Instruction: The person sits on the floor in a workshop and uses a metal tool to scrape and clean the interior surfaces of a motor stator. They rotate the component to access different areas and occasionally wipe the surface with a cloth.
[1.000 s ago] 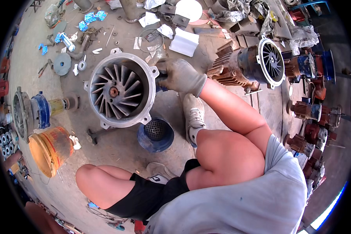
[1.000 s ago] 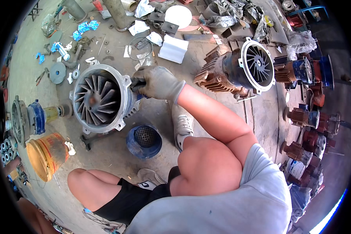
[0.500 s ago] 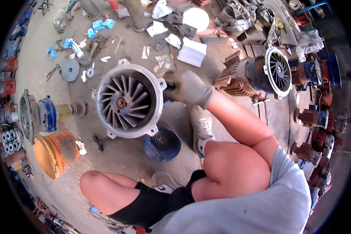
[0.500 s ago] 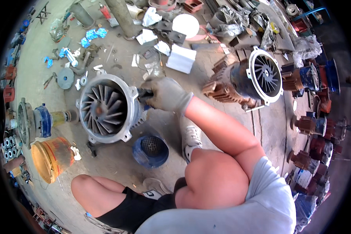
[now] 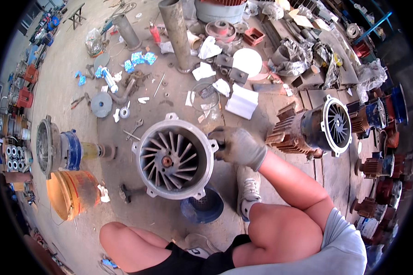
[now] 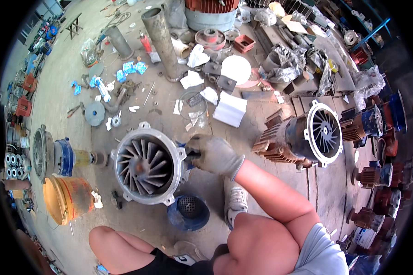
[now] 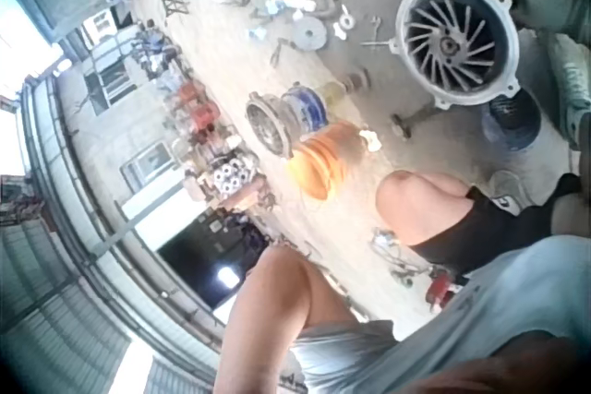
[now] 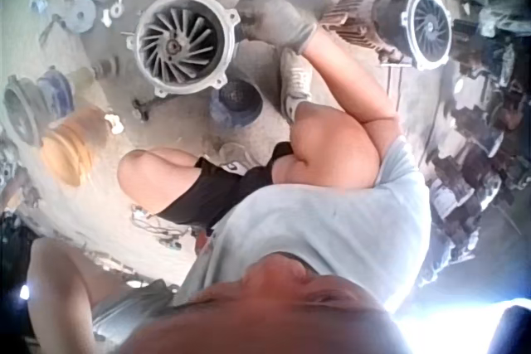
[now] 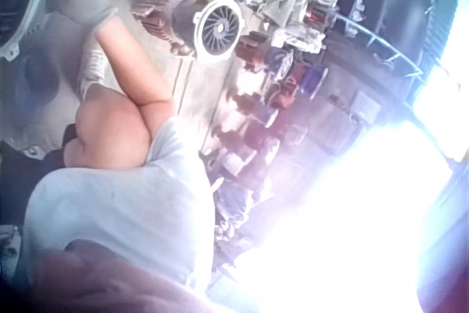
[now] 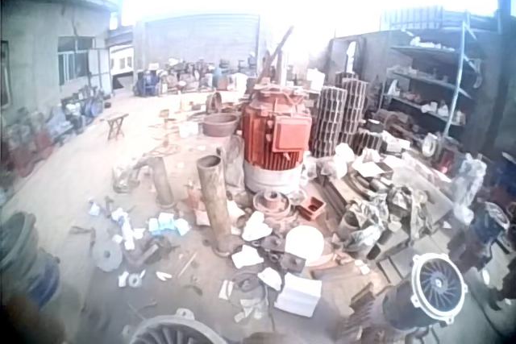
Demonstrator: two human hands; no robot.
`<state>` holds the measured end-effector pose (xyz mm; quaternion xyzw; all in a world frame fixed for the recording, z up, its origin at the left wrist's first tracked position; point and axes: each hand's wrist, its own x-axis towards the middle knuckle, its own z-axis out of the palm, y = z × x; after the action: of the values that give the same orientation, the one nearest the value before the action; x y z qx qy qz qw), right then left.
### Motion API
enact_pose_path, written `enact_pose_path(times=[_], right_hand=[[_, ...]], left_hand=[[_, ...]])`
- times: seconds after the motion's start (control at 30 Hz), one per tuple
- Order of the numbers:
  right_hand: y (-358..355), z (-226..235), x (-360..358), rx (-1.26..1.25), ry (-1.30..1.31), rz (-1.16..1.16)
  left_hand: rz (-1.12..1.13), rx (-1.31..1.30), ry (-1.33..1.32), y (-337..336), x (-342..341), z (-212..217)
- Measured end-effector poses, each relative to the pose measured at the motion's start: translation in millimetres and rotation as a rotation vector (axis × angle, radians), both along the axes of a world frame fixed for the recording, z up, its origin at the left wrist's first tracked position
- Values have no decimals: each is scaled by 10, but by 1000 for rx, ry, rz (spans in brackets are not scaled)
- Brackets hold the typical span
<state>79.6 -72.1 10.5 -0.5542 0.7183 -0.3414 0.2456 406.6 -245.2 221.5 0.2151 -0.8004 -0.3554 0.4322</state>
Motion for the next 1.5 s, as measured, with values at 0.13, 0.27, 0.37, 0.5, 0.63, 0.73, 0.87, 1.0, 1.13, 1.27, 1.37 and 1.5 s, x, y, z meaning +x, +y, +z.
enact_pose_path(times=[0.13, 0.27, 0.37, 0.5, 0.63, 0.73, 0.87, 1.0, 1.13, 1.27, 1.37, 1.5], right_hand=[[36, -63, 7, -24, 80, -9], [78, 9, 34, -23, 10, 35], [46, -60, 33, -119, 21, 41], [33, -123, 31, -89, 77, 15], [27, -29, 75, -140, 3, 23], [45, 10, 46, -61, -13, 12], [11, -6, 63, -39, 8, -18], [11, -49, 44, -14, -48, 27], [9, -52, 58, -57, 32, 8], [3, -100, 4, -83, -21, 58], [-20, -85, 26, -73, -22, 32], [-12, 8, 41, -62, -3, 48]], left_hand=[[-24, -21, 47, -32, 64, 101], [21, -17, 170, -85, 200, 316], [210, 62, 341, 60, 434, 267], [482, 579, 135, 410, 390, -675], [219, 768, -227, 909, 208, -1900], [227, 463, -399, 1009, -75, -2173], [202, 159, -469, 859, -174, -2444], [164, 196, -422, 764, -110, -2631], [251, 255, -306, 865, -181, -2455], [277, 311, -287, 907, -104, -2568], [280, 378, -198, 923, -215, -2418], [333, 230, -205, 970, -245, -2354]])
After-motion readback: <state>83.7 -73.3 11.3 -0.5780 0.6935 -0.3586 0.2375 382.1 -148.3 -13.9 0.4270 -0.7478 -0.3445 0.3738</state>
